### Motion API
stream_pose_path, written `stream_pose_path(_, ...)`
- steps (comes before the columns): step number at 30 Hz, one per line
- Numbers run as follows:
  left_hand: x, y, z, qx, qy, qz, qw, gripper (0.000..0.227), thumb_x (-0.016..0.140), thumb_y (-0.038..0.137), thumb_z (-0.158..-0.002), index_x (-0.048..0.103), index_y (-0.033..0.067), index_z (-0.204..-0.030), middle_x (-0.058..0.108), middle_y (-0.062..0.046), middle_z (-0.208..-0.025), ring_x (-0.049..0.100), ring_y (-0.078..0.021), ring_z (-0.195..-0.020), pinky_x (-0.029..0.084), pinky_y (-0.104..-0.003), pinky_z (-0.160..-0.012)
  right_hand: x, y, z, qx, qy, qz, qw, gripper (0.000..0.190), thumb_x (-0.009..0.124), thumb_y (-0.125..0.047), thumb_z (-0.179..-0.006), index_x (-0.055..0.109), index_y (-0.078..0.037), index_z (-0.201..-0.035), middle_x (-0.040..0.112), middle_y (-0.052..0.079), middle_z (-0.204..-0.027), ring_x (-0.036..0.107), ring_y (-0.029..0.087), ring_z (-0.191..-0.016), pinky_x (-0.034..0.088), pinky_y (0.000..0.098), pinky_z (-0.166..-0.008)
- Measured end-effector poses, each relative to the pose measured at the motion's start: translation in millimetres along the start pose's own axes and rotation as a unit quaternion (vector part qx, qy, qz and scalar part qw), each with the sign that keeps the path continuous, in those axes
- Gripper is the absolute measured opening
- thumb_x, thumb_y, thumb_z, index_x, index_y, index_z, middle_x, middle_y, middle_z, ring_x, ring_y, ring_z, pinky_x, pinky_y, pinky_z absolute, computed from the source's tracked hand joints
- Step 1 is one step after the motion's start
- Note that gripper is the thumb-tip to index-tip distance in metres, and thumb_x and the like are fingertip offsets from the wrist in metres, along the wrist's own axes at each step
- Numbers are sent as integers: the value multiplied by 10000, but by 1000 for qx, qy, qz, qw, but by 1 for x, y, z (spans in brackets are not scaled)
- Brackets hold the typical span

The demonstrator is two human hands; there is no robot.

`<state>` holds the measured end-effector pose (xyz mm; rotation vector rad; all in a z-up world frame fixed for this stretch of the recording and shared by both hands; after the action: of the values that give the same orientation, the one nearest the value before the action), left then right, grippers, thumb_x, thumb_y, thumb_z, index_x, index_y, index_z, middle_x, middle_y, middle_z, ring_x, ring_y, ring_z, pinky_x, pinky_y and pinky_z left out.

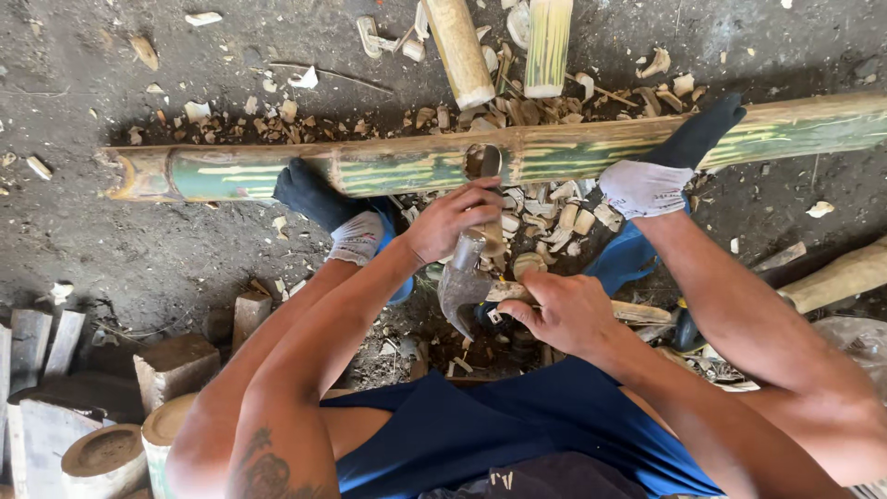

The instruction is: The person sits on the ground and uses a hammer and chisel to carve a hole into a bamboo pole. They repeatedly strike the chisel to remove material and occasionally inspect the hole's progress.

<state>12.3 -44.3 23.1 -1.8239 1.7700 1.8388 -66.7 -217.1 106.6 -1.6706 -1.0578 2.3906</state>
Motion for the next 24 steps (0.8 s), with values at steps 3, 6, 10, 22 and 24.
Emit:
stream_pose_path(3,-4,5,-3,-2,23,23,999,545,851,250,-776,541,162,-1216,605,-46,-1314,500,-348,-1426,542,-444,-1111,-5,-5,7,-17,14,-7,1000,483,681,-560,-861,650,-78,-853,662,124,-647,681,369,-586,515,501,-494)
stream_pose_path(6,-11,2,-6,8,59,60,996,590,864,267,-792,509,156,-1250,599,-63,-1307,497,-347,-1428,536,-457,-1143,-13,-11,9,-31,33,-1,999,468,679,-541,-874,617,-79,-829,647,115,-638,675,355,-582,508,485,-484)
stream_pose_path(10,-11,-5,-10,3,81,74,994,642,894,273,-762,514,162,-1268,613,-64,-1324,510,-341,-1412,514,-462,-1169,-33,-23,-7,-90,102,2,991,455,664,-518,-905,565,-87,-799,624,94,-630,671,295,-562,501,432,-462)
stream_pose_path(22,-14,-37,-27,-99,5,132,986,737,845,68,-662,545,165,-1328,557,-139,-1472,544,-364,-1380,510,-418,-1106,-71,-41,-26,-248,164,-35,954,560,685,-606,-826,624,-50,-844,543,72,-515,563,229,-393,462,399,-376)
stream_pose_path(24,-11,-39,-27,-133,-13,174,976,674,835,83,-736,563,185,-1344,561,-131,-1488,587,-347,-1345,520,-400,-1082,-71,-23,-48,-89,131,50,986,474,724,-514,-916,604,-62,-839,566,70,-568,590,278,-467,470,412,-417)
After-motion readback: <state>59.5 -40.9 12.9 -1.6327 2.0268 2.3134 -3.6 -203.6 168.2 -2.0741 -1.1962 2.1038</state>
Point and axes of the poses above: each hand's wrist, its own z-axis away from the middle knuckle, its own x-axis out of the palm, y = z × x, the point moved 6 cm from there along -z, towards the middle knuckle
